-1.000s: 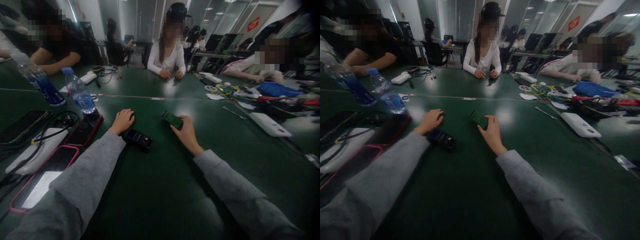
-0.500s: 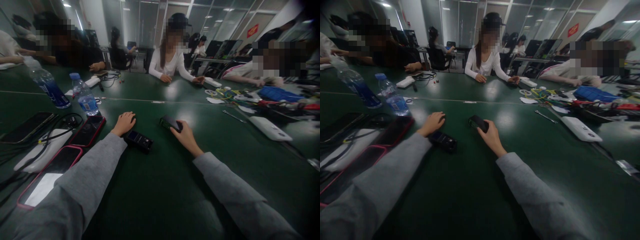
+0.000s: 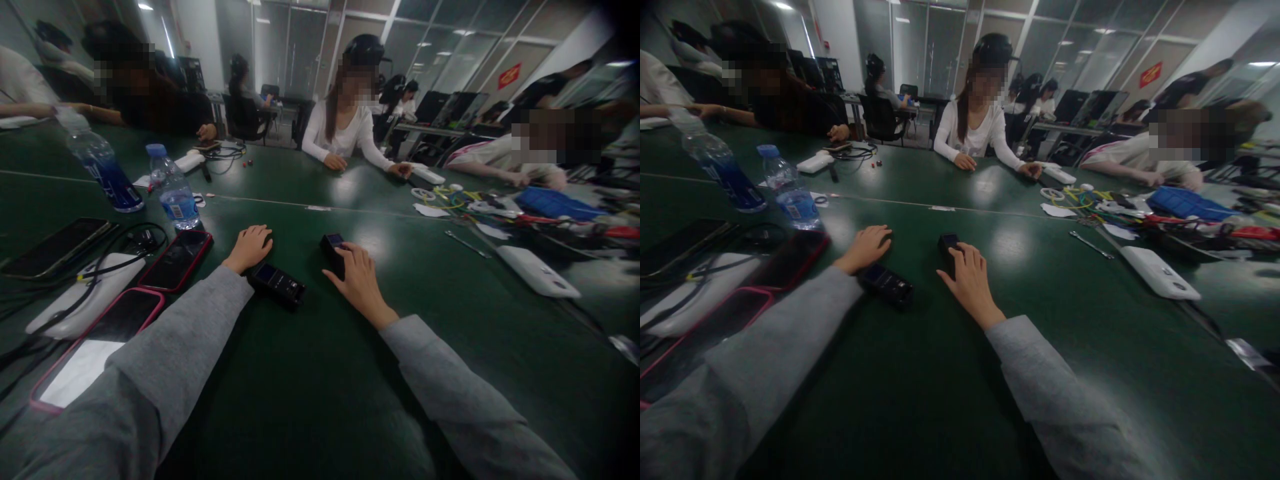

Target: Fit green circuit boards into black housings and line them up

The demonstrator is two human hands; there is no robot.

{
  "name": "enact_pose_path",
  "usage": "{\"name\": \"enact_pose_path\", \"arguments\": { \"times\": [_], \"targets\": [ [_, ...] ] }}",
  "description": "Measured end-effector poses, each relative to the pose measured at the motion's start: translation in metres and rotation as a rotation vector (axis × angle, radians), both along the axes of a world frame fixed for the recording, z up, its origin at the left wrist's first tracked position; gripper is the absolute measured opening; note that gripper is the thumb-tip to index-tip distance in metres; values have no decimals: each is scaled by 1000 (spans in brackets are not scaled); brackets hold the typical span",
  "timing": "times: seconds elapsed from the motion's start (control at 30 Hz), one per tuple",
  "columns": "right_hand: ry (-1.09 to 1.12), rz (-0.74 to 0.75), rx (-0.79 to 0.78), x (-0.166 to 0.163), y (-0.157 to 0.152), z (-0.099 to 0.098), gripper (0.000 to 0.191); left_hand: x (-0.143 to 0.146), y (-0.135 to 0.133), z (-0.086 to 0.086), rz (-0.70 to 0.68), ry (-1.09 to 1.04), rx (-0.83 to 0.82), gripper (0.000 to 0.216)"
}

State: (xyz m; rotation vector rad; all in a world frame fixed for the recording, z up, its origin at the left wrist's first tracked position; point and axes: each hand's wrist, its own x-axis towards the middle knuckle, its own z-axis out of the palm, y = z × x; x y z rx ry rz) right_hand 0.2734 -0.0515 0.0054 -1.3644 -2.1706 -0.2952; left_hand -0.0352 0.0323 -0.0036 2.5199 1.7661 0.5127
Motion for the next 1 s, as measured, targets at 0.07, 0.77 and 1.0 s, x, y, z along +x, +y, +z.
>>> {"name": "enact_pose_path", "arguments": {
  "times": [0.07, 0.77, 1.0],
  "targets": [
    [36, 53, -45, 0, 0, -1, 51, -1, 0, -1, -9, -11, 10, 47],
    [33, 206, -224, -72, -32, 7, 57, 1, 0, -1, -5, 0, 28, 44],
    [38, 51, -147, -64, -7, -1, 67, 5, -7, 8, -55, -46, 77, 48]
  ]
}}
